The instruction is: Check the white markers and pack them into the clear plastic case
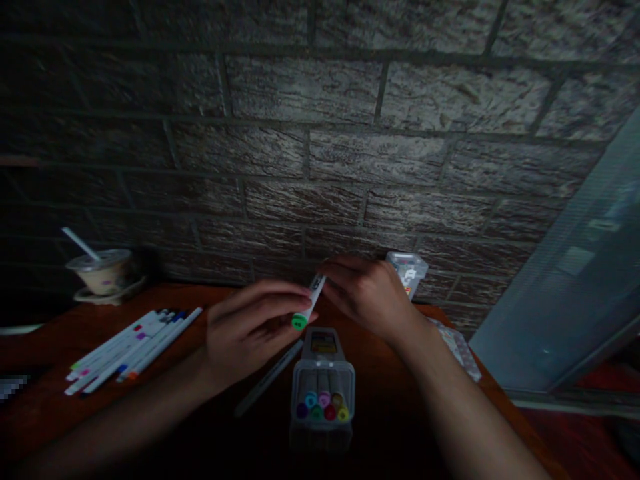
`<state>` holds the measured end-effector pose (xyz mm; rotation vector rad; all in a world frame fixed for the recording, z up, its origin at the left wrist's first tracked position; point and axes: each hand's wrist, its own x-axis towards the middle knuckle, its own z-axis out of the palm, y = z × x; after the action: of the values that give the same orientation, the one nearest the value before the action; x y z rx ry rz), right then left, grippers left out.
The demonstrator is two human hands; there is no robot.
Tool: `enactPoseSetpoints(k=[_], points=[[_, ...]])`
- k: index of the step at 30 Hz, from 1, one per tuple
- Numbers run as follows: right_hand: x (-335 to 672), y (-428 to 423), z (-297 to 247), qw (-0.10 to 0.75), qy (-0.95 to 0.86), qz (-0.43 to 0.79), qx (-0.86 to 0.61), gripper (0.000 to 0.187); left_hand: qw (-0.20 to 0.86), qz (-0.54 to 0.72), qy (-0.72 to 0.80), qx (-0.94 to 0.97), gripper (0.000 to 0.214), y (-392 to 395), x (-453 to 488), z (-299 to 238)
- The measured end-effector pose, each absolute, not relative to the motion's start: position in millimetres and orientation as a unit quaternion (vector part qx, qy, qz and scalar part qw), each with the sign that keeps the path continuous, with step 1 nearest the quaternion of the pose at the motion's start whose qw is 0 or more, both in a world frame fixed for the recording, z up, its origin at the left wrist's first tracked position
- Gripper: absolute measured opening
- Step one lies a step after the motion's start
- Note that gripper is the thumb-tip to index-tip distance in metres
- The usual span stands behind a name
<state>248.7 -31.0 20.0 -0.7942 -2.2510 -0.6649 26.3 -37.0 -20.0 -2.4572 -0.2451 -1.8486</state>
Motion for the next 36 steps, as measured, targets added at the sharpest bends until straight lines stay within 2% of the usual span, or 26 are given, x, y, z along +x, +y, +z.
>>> enactPoseSetpoints(k=[19, 25, 32, 36], points=[[246.7, -36.7, 22.3, 0.332, -0.844, -0.256, -0.333, 0.012, 0.025, -0.611, -0.067, -0.788, 0.02, -38.5, 27.6, -18.2], [245.5, -38.6, 24.4, 0.328, -0.854, -0.223, -0.336, 0.014, 0.004, -0.619, -0.082, -0.781, 0.023, -39.4, 26.2, -15.7], [243.2, -37.1, 23.1, 0.266, -0.886, -0.136, -0.353, 0.019, -0.015, -0.627, -0.09, -0.774, 0.024, -38.9, 26.7, -14.8], [241.2, -36.9, 22.6, 0.267, -0.892, -0.103, -0.349, 0.018, -0.035, -0.625, -0.095, -0.774, 0.026, -38.4, 27.7, -16.1]])
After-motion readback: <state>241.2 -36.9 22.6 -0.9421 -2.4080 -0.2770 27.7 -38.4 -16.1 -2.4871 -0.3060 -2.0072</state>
